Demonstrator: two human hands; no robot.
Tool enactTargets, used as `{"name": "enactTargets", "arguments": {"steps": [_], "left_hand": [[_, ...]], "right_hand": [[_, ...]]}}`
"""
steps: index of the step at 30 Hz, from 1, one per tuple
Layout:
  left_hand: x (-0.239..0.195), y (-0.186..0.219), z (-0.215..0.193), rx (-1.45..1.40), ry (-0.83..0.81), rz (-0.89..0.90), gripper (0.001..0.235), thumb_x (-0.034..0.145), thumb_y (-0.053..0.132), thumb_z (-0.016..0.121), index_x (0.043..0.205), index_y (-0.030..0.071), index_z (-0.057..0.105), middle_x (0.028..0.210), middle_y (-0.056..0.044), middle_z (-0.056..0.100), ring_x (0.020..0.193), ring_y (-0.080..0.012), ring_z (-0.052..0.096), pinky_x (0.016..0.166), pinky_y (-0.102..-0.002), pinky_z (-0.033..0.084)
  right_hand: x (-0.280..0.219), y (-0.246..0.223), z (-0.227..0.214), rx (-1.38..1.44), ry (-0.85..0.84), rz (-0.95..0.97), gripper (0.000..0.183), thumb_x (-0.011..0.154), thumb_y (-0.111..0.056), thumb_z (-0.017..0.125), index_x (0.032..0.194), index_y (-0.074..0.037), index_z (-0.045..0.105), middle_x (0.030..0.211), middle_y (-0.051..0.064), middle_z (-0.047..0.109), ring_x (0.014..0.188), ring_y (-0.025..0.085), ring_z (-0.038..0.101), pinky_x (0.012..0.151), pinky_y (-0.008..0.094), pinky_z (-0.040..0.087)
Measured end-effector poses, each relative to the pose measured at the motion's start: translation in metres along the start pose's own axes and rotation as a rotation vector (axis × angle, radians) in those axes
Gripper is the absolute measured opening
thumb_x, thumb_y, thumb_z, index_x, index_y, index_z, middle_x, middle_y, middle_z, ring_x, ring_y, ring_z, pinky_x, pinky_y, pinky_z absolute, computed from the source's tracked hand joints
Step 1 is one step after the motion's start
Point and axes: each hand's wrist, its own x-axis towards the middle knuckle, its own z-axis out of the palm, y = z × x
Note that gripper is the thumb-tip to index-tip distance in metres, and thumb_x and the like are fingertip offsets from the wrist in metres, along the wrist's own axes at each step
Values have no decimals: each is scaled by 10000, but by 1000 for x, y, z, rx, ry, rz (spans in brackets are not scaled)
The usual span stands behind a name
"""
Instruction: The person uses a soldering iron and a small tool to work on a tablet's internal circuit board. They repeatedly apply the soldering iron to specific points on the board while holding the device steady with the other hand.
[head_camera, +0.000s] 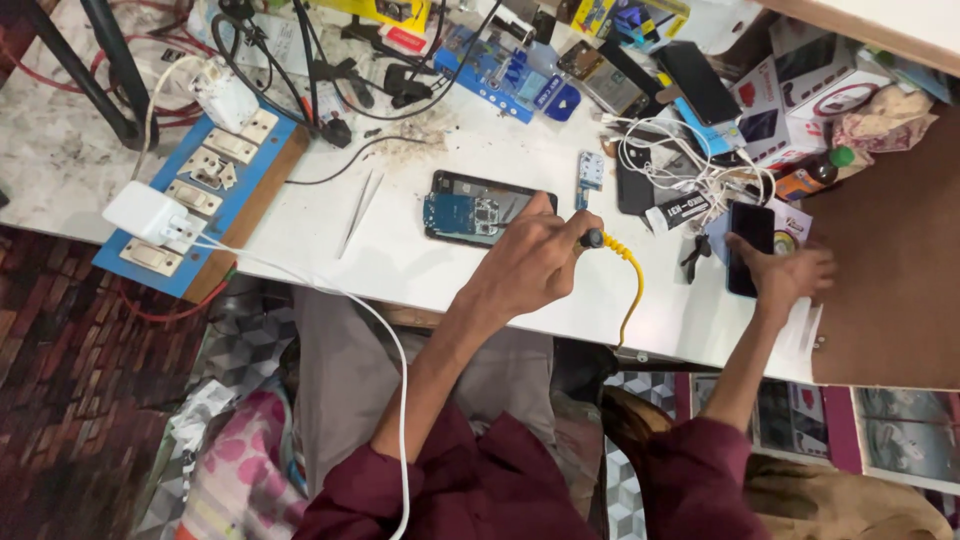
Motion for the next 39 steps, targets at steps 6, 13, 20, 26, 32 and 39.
{"name": "enactTargets", "arguments": {"steps": [6,13,20,26,32,39], "left_hand": [[10,5,2,9,-25,-31,292,859,-91,530,1132,11,548,647,-103,633,598,-302,603,872,-415,424],[11,6,0,-37,-47,-87,331,867,-70,537,1195,-24,532,705,-153,678,639,-355,607,850,-417,412],[8,7,-2,-72,-150,-196,418,906,21,595,1300,-110,549,641,-194,641,678,-363,561,812,-418,440],[9,6,1,-30,-203,-242,453,956,107,634,1353,-90,544,782,-229,656,832,-361,577,809,-418,462],[-14,-11,-4,-171,-8,-101,176,1073,164,567,1206,49,556,923,-128,714,866,-259,642,863,-381,431],[-56,-57,-33,-755,422,-496,260,1122,362,467,1095,103,473,737,26,390,666,-74,371,616,-249,309]], "right_hand": [[-13,-53,-135,1083,-25,420,446,1050,-274,919,915,-39,565,843,33,482,739,177,368,656,316,320],[-97,-164,-295,1295,-872,-24,255,896,-128,811,962,-52,577,613,25,507,547,110,462,511,297,372],[-80,-250,-238,1390,-629,180,379,1014,-105,671,1272,30,428,790,69,689,726,195,678,599,310,499],[-69,-273,-203,1206,-331,-247,200,962,-142,665,1082,14,624,869,146,650,768,265,620,676,383,453],[-69,-284,-213,1521,-354,-99,205,936,-148,703,875,22,608,704,84,580,631,220,555,561,358,434],[-56,-283,-226,1215,-414,72,350,1036,-123,636,723,22,578,521,50,423,479,105,388,497,335,268]]}}
